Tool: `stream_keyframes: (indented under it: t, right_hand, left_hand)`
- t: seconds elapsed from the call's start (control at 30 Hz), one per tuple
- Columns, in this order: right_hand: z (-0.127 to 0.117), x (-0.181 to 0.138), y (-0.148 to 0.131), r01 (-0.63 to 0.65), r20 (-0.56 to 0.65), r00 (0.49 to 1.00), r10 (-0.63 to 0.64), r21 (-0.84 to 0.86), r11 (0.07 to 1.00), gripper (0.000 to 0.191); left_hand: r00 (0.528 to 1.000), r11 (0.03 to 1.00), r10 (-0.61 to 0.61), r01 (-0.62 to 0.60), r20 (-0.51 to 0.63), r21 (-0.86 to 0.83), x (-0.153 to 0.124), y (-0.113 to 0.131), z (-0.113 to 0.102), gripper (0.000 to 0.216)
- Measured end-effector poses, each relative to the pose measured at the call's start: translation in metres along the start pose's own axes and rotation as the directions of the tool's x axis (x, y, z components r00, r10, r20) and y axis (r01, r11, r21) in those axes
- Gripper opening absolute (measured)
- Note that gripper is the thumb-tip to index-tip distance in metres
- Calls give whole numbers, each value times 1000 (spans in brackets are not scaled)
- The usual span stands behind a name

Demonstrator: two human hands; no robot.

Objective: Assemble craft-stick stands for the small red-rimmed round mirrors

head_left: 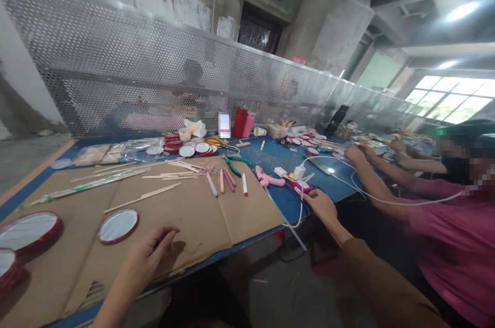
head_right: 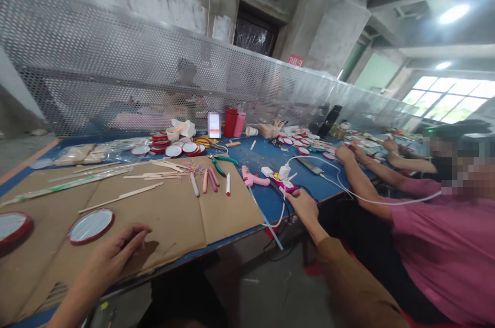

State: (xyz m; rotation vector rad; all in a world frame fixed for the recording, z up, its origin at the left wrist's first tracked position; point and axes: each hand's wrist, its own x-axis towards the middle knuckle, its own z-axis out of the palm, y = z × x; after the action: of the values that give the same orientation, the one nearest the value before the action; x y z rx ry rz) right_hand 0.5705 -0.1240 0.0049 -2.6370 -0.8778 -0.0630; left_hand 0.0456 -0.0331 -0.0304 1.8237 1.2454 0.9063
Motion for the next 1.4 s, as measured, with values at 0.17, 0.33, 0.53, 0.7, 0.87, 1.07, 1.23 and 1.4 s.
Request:
stream_keyframes:
  t: [0.17,0.33,0.53,0.7,0.87,1.07,1.23,1.4]
  right_hand:
    - [-1,0,-5,-24,-15,1000,25,19,1000,35]
    - [-8,-8,-4,-10,-102,994,25,147,989,32]
    - [-34,-51,-49,90,-347,937,48,370,925,46]
    - [-45,-126,-174,539,-460,841,-284,675,503,36]
    - [-12,-147,-291,556,-371,781,-502,778,292,35]
    - [57,-124,-349,500,-245,833,-496,715,488,28]
    - [89,-131,-346,626,-92,677,-730,593,507,16]
    - [93,-119,-341,735,37,545,-837,458,499,18]
  left_hand:
    - [999,1000,-8,7,48,9,1,8,-6,59]
    - [999,1000,-23,23,47,17,5,10,-10,53]
    - [1000,998,-6,5,22,55,8,22,-7,46]
    - [995,997,-63,59,76,48,20,38,-13,42]
    - [951,946,-230,268,207,-180,28,41,-21,52]
    - [960,838,-271,274,76,-471,16,29,-17,55]
    - [972,905,-217,165,-93,-393,14,26,-13,44]
    - [985,978,-112,86,-133,-189,14,31,-14,35]
